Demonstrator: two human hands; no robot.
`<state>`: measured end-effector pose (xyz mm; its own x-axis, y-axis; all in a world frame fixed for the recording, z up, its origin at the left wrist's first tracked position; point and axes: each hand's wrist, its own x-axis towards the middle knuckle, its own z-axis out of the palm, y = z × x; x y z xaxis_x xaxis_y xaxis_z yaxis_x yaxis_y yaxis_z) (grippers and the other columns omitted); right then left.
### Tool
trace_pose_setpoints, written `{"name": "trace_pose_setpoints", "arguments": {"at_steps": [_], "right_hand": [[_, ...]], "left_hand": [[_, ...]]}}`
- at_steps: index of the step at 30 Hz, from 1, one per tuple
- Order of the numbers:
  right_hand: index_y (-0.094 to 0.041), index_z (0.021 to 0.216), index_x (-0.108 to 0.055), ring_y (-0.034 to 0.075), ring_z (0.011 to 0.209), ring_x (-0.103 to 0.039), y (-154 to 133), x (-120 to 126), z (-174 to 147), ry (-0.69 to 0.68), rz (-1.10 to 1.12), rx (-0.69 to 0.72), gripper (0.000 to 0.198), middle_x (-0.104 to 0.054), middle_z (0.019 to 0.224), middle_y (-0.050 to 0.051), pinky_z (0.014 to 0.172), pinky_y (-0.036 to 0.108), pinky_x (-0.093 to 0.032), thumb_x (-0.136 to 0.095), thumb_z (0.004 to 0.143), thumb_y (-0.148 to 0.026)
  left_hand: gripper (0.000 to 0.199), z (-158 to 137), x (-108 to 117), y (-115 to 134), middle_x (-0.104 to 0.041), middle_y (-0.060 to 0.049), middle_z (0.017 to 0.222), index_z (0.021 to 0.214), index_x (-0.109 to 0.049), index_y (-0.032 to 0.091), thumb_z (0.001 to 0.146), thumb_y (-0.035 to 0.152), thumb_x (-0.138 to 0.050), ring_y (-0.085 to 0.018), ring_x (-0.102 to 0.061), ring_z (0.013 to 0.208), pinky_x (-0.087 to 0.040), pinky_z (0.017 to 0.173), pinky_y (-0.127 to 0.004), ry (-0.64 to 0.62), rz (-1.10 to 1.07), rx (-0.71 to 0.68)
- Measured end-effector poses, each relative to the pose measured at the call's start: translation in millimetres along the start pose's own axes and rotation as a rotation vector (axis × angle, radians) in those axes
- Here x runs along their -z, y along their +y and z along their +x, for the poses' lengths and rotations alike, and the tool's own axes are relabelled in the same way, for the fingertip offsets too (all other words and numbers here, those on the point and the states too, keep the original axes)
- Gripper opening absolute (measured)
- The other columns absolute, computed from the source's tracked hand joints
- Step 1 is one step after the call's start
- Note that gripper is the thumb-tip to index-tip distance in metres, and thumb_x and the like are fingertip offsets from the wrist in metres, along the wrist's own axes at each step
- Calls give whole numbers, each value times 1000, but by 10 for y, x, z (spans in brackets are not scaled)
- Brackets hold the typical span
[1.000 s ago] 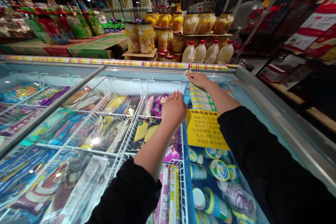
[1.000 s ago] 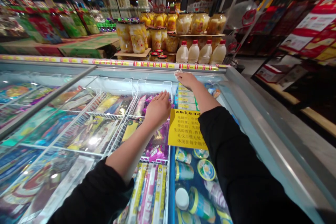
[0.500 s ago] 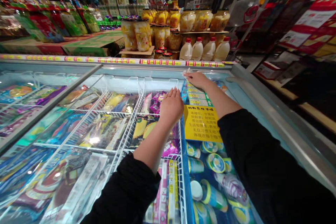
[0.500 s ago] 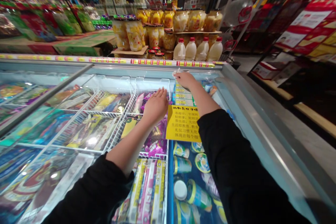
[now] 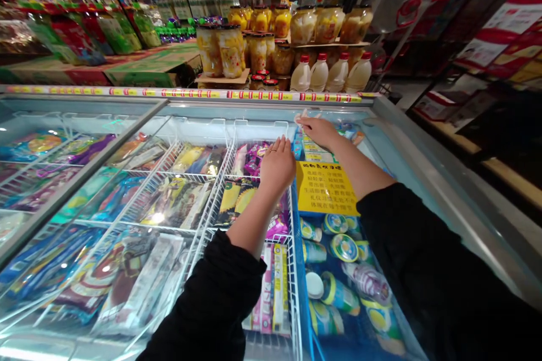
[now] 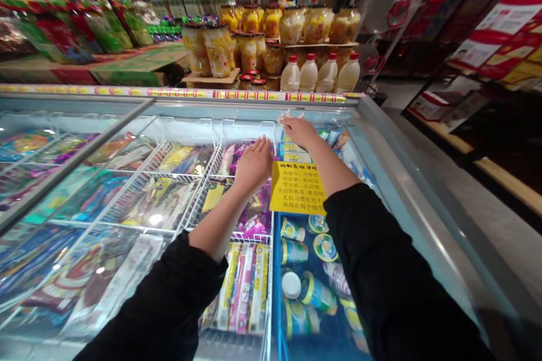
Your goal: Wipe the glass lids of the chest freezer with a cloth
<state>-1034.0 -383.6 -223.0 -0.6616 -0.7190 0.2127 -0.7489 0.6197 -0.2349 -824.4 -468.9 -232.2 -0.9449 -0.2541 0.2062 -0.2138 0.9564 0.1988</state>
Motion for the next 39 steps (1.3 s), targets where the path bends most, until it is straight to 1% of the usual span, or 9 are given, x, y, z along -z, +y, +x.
{"name": "trace_pose_setpoints", "arguments": {"at_steps": [3,7,13,20,23,27,31,34,39], "right_hand": [[-27,143,-70,27,146,-56,-151,-57,-2,-12,27,36,47,-64,153,1,123,44,-45,-49,102,-17],[-33,139,-73,26,141,-61,-139,7,-181,-44,100,114,44,-68,147,-3,121,42,-47,-56,100,-20],[-27,140,-73,30,141,-62,-111,31,-186,0,22,-57,44,-65,150,1,121,44,-47,-53,102,-18],[-30,138,-73,24,143,-60,-179,-83,-326,-7,105,71,42,-69,146,-1,123,39,-44,-56,101,-19],[-27,140,-72,25,143,-60,-152,-20,-403,-6,80,20,42,-69,147,1,122,39,-45,-54,102,-19],[-26,143,-70,29,142,-61,-308,-7,-385,-13,8,-113,44,-64,152,4,121,42,-46,-53,103,-18],[-22,143,-70,25,146,-56,-402,-30,-473,-49,93,13,44,-63,153,4,124,36,-41,-56,102,-15],[-24,138,-73,24,143,-59,-343,-5,-546,-61,158,54,41,-68,147,4,123,36,-42,-59,101,-14],[-25,137,-74,28,141,-62,-428,-22,-474,6,93,-95,40,-69,146,6,122,41,-45,-57,102,-14]], "left_hand": [[56,-12,2,7,-38,-16,171,163,-41,3,111,21,-28,-24,-36,161,-29,132,-40,6,-7,-3],[57,-13,-3,7,-38,-16,171,163,-40,3,110,20,-28,-24,-34,161,-29,132,-39,8,-10,-5],[56,15,-48,-14,-39,-16,171,163,-40,2,111,20,-29,-24,-35,161,-30,131,-39,6,1,-1],[54,71,-44,-50,-44,-19,168,159,-46,1,108,15,-33,-25,-39,159,-33,130,-38,34,-32,-24],[54,56,10,-51,-42,-20,169,159,-44,0,109,14,-33,-26,-37,160,-32,131,-40,-20,-26,-25],[54,-141,58,-83,-38,-18,171,162,-42,3,111,18,-33,-27,-34,161,-31,131,-42,-79,-14,-46],[54,-485,66,-122,-40,-16,170,163,-43,8,111,21,-32,-26,-35,161,-30,132,-43,-37,-16,-65],[55,-708,88,-116,-40,-16,170,162,-43,5,111,22,-33,-26,-34,161,-29,133,-41,-47,-20,-46],[55,-941,119,-75,-41,-15,170,162,-43,6,111,22,-33,-25,-36,160,-30,133,-40,-20,-20,-46]]}}
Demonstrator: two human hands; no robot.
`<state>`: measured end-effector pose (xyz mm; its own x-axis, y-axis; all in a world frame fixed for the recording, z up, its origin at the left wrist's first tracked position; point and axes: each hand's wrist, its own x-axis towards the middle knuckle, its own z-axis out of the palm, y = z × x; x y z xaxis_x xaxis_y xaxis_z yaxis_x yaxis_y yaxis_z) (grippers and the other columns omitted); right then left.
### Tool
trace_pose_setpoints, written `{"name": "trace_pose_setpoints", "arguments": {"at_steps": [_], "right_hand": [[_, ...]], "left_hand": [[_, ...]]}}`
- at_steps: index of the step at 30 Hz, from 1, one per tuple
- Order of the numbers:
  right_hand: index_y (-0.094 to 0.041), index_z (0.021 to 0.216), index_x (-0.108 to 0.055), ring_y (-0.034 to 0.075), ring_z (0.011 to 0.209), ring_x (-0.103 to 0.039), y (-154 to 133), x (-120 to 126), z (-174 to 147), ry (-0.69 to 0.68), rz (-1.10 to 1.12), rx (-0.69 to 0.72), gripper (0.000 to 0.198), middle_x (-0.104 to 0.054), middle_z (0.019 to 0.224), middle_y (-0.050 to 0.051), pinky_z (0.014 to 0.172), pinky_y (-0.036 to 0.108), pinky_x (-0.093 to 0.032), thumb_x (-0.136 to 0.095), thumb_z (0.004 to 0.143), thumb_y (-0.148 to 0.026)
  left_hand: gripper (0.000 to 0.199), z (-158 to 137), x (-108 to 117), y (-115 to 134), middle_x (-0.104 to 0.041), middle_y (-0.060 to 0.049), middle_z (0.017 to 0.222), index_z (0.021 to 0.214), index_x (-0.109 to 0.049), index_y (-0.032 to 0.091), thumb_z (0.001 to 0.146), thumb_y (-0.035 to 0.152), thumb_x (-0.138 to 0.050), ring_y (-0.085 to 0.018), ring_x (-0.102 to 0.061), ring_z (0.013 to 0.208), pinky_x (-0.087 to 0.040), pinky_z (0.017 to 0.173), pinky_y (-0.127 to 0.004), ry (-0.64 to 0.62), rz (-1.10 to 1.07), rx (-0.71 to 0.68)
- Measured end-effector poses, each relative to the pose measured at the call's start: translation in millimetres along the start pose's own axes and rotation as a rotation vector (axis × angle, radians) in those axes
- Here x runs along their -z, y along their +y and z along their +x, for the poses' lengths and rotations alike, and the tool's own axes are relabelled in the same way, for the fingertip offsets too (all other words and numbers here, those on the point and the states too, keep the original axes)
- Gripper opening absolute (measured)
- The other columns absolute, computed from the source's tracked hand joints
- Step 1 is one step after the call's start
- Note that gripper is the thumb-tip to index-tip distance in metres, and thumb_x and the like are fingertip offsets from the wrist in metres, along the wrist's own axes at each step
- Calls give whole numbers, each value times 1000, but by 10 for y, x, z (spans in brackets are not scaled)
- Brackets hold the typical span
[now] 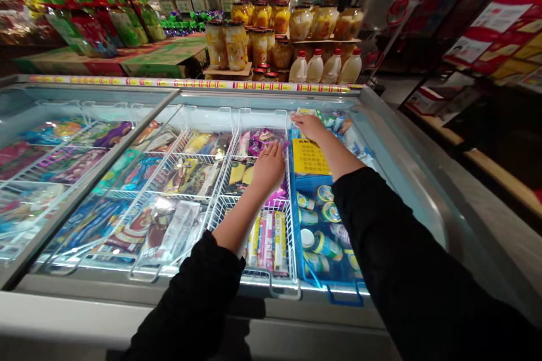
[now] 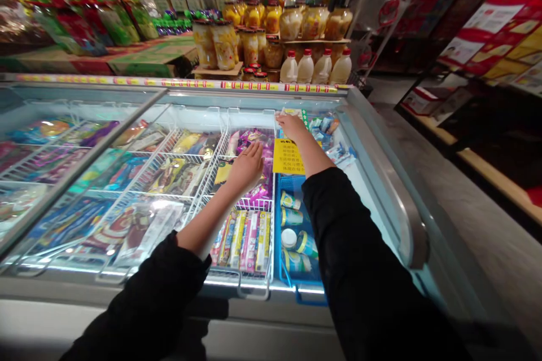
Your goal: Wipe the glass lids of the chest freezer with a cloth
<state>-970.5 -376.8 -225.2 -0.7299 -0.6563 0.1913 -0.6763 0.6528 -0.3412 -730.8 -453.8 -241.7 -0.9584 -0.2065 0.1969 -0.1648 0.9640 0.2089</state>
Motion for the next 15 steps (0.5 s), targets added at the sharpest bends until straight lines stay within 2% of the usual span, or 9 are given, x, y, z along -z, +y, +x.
{"name": "trace_pose_setpoints", "arguments": {"at_steps": [2,6,8,11,15], "right_hand": [[-24,138,-73,28,141,-61,-90,-36,-20,2,-20,-7,41,-67,148,5,122,41,-45,-57,102,-14],[-26,137,-74,23,141,-61,-109,-11,-261,-49,69,170,40,-69,146,2,123,37,-43,-57,102,-15],[-29,136,-74,22,140,-63,-43,56,-380,-70,91,205,39,-70,144,0,123,38,-44,-57,103,-17],[-28,135,-75,24,138,-64,13,125,-401,-69,45,131,38,-72,142,1,121,39,-46,-58,103,-18],[-24,139,-73,26,143,-59,-156,47,-274,-3,-25,15,41,-66,149,4,123,39,-44,-53,104,-16]], "left_hand": [[55,-45,6,13,-42,-15,169,162,-44,6,111,22,-32,-25,-37,160,-30,133,-40,21,0,-1],[55,-69,40,24,-43,-17,168,160,-45,1,110,20,-32,-25,-38,159,-29,133,-38,10,-3,-9],[55,-69,61,28,-42,-18,168,160,-44,-1,110,20,-33,-26,-38,159,-29,133,-38,4,-4,-11],[55,-70,70,36,-43,-18,168,160,-45,0,110,20,-32,-26,-38,159,-30,133,-38,11,-10,-6],[55,-63,39,44,-45,-17,167,159,-47,2,108,18,-34,-25,-41,158,-31,132,-39,43,-9,3]]}}
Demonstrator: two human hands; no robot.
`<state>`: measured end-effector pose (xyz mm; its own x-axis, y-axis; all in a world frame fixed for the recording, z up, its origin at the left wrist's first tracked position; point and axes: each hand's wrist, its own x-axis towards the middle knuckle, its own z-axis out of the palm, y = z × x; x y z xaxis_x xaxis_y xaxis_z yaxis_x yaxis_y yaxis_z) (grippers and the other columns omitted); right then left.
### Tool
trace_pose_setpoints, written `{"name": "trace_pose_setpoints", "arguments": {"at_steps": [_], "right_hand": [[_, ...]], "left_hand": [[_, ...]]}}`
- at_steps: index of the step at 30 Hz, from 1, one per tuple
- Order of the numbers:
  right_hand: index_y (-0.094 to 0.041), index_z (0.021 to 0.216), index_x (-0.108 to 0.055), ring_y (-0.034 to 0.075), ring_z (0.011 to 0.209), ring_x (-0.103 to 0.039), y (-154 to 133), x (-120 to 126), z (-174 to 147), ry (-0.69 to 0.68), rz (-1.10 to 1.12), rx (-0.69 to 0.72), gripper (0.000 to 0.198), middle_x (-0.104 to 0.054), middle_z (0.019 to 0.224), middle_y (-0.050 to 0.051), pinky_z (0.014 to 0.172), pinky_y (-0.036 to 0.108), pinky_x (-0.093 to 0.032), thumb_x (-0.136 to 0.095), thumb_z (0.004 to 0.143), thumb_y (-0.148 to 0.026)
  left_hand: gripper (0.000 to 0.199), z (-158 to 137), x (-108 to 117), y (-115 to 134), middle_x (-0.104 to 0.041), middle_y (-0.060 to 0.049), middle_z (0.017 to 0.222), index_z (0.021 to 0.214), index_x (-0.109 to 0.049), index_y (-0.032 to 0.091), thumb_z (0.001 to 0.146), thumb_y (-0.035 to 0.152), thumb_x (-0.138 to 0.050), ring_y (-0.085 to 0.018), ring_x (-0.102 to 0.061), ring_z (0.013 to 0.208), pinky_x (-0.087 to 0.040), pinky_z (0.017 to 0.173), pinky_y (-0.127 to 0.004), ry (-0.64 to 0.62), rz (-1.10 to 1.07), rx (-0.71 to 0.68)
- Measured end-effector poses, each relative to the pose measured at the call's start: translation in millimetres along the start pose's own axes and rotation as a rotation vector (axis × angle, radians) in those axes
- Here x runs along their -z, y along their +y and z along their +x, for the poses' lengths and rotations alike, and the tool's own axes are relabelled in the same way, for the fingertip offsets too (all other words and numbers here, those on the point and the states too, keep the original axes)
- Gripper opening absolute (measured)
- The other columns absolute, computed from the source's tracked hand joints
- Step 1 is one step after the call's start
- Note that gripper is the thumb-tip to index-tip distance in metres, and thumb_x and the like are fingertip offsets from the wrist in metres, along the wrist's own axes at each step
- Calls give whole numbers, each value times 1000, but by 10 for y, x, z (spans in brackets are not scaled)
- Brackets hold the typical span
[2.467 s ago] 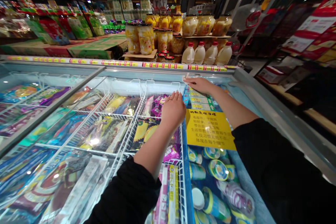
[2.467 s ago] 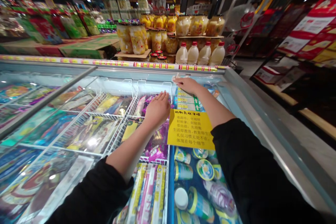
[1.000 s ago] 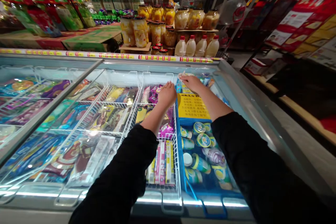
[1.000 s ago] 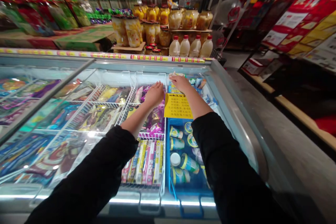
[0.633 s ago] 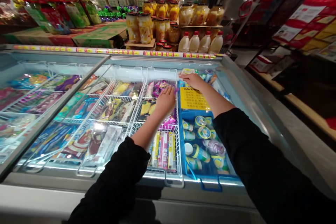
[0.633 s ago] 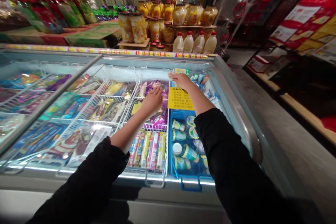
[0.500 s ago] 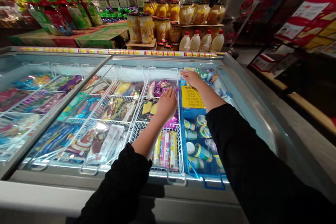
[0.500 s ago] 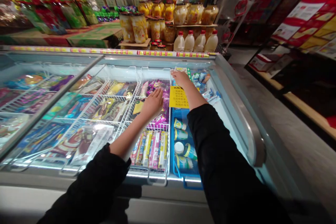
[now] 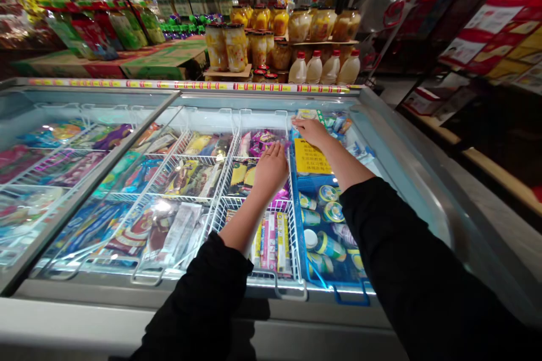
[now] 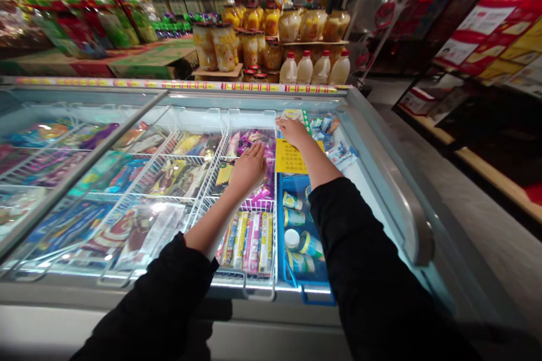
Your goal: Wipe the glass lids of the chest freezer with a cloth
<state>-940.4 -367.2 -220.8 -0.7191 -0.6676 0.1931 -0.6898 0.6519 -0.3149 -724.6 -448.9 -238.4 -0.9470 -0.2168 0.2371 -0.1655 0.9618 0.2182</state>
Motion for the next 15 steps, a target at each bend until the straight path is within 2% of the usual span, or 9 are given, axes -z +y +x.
{"name": "trace_pose_setpoints", "arguments": {"at_steps": [2,4,8,11,15], "right_hand": [[-25,140,-72,26,145,-58,-115,-56,-20,-3,10,18,43,-64,151,3,123,39,-43,-52,103,-14],[-26,139,-72,24,145,-58,-160,-77,-136,-31,40,95,43,-65,150,2,124,38,-43,-53,103,-14],[-30,136,-74,22,144,-59,-5,1,-426,-56,93,220,40,-69,145,-1,124,38,-43,-56,103,-17],[-32,132,-77,22,141,-61,71,60,-436,-13,99,136,39,-72,141,-1,123,40,-45,-57,102,-16],[-30,133,-76,26,143,-60,-128,15,-344,35,41,-24,40,-68,146,1,121,43,-47,-56,102,-14]], "left_hand": [[55,7,-21,-3,-46,-17,167,159,-47,2,108,18,-34,-25,-41,158,-32,132,-39,8,4,2],[55,14,-37,-10,-46,-17,166,159,-47,2,108,17,-35,-25,-41,157,-32,132,-39,12,5,3],[54,21,-60,-18,-46,-17,166,158,-48,1,108,18,-35,-25,-42,157,-32,132,-38,22,-5,-1],[54,23,-76,-13,-46,-19,166,157,-49,1,107,17,-37,-26,-43,157,-33,131,-39,38,-12,-3],[54,29,-85,-10,-48,-18,165,157,-50,5,106,16,-37,-26,-45,156,-35,130,-44,54,-4,0]]}}
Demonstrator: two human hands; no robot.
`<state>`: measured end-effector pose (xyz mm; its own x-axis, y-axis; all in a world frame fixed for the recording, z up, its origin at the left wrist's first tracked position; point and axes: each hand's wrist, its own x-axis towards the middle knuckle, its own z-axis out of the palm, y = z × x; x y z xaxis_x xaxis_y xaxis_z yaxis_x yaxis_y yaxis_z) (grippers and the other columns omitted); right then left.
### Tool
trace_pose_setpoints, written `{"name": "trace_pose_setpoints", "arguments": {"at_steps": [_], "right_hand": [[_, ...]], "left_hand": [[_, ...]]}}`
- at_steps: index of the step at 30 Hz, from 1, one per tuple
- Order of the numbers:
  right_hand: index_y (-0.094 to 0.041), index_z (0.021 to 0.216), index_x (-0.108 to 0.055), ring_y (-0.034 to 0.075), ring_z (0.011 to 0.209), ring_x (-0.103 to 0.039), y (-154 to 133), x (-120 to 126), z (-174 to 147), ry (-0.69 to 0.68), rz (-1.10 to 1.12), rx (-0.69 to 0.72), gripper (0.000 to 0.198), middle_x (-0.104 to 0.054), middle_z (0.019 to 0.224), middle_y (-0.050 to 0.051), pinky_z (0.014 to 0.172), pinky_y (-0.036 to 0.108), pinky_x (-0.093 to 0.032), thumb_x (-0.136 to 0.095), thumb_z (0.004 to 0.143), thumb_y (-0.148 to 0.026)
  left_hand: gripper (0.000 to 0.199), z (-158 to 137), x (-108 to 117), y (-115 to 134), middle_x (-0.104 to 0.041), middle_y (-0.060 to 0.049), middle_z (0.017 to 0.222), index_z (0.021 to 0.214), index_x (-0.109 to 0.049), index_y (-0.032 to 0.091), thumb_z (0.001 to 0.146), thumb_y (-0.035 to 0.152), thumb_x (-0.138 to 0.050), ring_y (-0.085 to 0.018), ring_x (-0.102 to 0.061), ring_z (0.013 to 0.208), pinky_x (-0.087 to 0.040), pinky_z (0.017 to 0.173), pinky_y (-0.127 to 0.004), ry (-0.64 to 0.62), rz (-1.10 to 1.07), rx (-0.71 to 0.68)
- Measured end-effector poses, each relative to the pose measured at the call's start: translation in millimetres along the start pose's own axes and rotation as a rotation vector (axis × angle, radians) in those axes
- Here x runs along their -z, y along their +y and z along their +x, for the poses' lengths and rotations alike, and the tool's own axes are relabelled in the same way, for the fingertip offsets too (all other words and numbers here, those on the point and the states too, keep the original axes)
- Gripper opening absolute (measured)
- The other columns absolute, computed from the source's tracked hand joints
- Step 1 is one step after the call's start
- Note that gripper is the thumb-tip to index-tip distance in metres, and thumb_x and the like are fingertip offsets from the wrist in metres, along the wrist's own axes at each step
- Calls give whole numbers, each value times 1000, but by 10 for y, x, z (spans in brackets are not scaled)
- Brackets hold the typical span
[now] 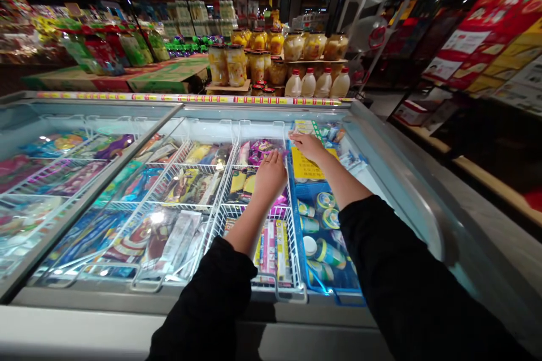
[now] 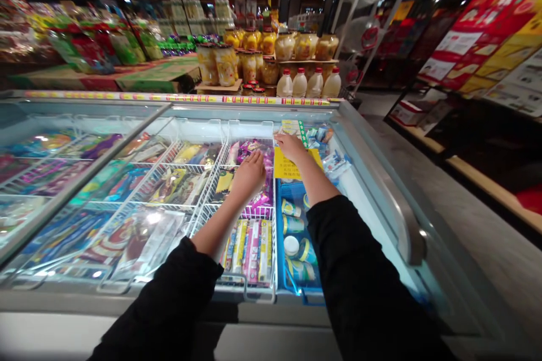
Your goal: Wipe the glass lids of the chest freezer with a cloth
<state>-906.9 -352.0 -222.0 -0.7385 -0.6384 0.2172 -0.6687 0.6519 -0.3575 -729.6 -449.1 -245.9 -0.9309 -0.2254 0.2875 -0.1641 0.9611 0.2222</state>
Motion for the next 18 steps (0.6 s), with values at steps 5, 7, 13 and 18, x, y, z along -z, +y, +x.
{"name": "trace_pose_setpoints", "arguments": {"at_steps": [5,7,13,18], "right_hand": [[-32,133,-76,22,144,-58,-58,-3,-283,-74,62,187,39,-69,145,-2,124,40,-44,-57,102,-17],[-33,133,-76,21,143,-60,37,46,-383,-75,94,208,39,-71,142,-2,123,39,-44,-58,102,-17],[-27,132,-77,26,141,-62,9,12,-252,10,50,35,37,-68,146,2,121,43,-47,-58,102,-15],[-34,130,-77,22,144,-58,-80,-28,-429,-48,89,185,39,-70,143,-3,125,41,-43,-59,101,-15]], "left_hand": [[54,9,10,-10,-48,-19,164,156,-50,1,105,13,-38,-24,-44,156,-34,131,-39,-8,-3,-12],[54,9,17,-8,-49,-19,164,156,-50,1,105,13,-38,-25,-44,156,-34,130,-39,-5,2,-8],[53,7,48,-5,-49,-18,164,155,-52,1,105,13,-38,-24,-44,156,-34,131,-37,-8,-7,-2],[54,10,66,-14,-50,-18,164,155,-52,2,104,13,-39,-23,-44,156,-32,131,-37,-14,-17,-6]]}}
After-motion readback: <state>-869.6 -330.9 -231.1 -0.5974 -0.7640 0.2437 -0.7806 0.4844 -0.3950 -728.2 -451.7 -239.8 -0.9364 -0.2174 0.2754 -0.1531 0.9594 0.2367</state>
